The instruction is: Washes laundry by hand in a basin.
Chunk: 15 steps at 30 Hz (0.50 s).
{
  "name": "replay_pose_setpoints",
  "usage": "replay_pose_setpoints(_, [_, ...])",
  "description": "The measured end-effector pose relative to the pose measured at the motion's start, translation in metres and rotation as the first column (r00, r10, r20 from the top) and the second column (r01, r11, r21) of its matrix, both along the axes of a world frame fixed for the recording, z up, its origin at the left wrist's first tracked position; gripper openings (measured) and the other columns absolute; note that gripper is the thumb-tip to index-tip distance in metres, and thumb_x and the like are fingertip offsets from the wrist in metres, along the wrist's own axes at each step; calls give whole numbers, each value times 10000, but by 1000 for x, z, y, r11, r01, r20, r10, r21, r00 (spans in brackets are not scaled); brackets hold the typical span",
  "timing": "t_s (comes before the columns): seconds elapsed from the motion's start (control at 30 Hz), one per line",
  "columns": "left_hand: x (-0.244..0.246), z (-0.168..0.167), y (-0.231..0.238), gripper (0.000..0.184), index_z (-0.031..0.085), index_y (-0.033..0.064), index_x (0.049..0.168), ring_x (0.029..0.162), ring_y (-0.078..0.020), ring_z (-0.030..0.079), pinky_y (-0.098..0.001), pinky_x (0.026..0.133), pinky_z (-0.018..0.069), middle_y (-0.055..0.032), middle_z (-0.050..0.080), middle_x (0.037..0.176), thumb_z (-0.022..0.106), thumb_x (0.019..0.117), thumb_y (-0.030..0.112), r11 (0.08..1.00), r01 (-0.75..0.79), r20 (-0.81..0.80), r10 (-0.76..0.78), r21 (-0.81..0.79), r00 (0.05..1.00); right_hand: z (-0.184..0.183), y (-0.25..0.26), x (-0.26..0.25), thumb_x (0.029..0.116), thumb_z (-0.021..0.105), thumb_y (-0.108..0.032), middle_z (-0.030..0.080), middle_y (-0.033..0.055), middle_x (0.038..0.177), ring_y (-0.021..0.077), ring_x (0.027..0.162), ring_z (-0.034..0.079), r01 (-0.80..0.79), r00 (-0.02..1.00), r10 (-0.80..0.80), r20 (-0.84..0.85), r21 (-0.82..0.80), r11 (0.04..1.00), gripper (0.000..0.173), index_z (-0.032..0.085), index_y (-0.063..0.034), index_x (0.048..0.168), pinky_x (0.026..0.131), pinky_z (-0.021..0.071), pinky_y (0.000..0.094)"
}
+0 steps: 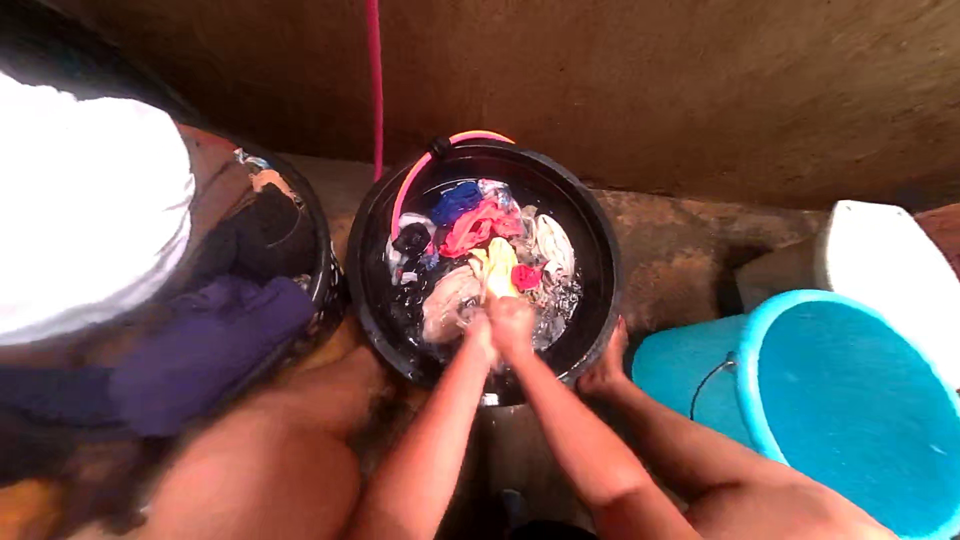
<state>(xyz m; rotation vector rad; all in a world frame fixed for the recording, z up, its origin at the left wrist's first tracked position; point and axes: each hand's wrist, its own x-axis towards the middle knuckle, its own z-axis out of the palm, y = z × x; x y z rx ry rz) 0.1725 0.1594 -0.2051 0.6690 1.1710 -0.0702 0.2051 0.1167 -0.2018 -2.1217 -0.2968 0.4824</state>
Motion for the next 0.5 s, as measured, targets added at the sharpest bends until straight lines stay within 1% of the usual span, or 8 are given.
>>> replay_pose_setpoints(0.03, [1,-4,-3,397,626,48,1132,705,-186,534,-369,603,469,-91,578,874,433,1101,393,995,60,-34,-58,74,998,-7,0,16,1034,565,-323,677,160,771,298,766,670,36,996,-44,-77,-99,994,431,696,15,801,761,541,549])
replay_pose_setpoints(0.1, [-1,-4,-3,380,651,54,1069,668,-168,519,-354,588,457,-72,574,822,476,1086,390,989,95,-12,-94,112,996,-12,0,25,1030,535,-302,669,153,768,305,768,661,64,991,-81,-105,-155,986,410,685,-6,788,746,526,562])
replay_pose_setpoints(0.17, [-9,-3,1,397,636,11,1199,898,-217,632,-409,778,537,-140,667,1040,422,1109,333,992,81,72,-88,102,993,3,-4,0,1012,557,-270,662,135,731,280,738,663,56,998,-61,-33,-114,992,398,676,-2,744,719,541,537])
replay_pose_setpoints(0.23, [-16,11,16,438,540,-36,1411,1191,-218,624,-380,1030,488,-183,635,1343,332,1142,240,975,202,159,-215,91,964,15,-1,-28,980,564,-237,643,130,697,280,729,669,21,990,-13,140,-58,998,401,633,12,674,707,543,520])
replay_pose_setpoints(0.27, [-18,17,15,434,561,-23,1388,1157,-213,628,-381,1000,500,-172,642,1317,353,1139,265,967,243,115,-250,73,961,13,-5,-27,987,565,-245,664,158,727,307,756,687,22,988,-7,155,-92,996,401,657,28,709,722,554,535])
replay_pose_setpoints(0.33, [-14,9,1,410,643,36,1167,810,-187,590,-365,690,504,-108,629,975,464,1086,396,967,228,-33,-226,113,974,-4,-25,13,1039,560,-363,697,272,1008,421,986,679,41,999,-46,-9,-301,953,448,725,47,968,878,526,625])
replay_pose_setpoints(0.4, [-13,4,15,491,633,9,1286,1083,-290,630,-491,921,526,-201,655,1204,522,1070,435,928,267,-87,-253,260,964,-34,-51,61,982,624,-515,536,302,1403,499,1299,503,61,995,-92,-42,-472,880,532,730,-29,1173,1034,408,700])
replay_pose_setpoints(0.5, [-23,-44,53,591,489,0,1480,1360,-394,526,-578,1144,403,-275,553,1439,546,1064,415,712,456,-231,-396,534,889,-48,-68,74,970,668,-475,536,310,1398,482,1294,525,-146,989,124,-78,-534,833,508,698,-47,1241,1056,438,656])
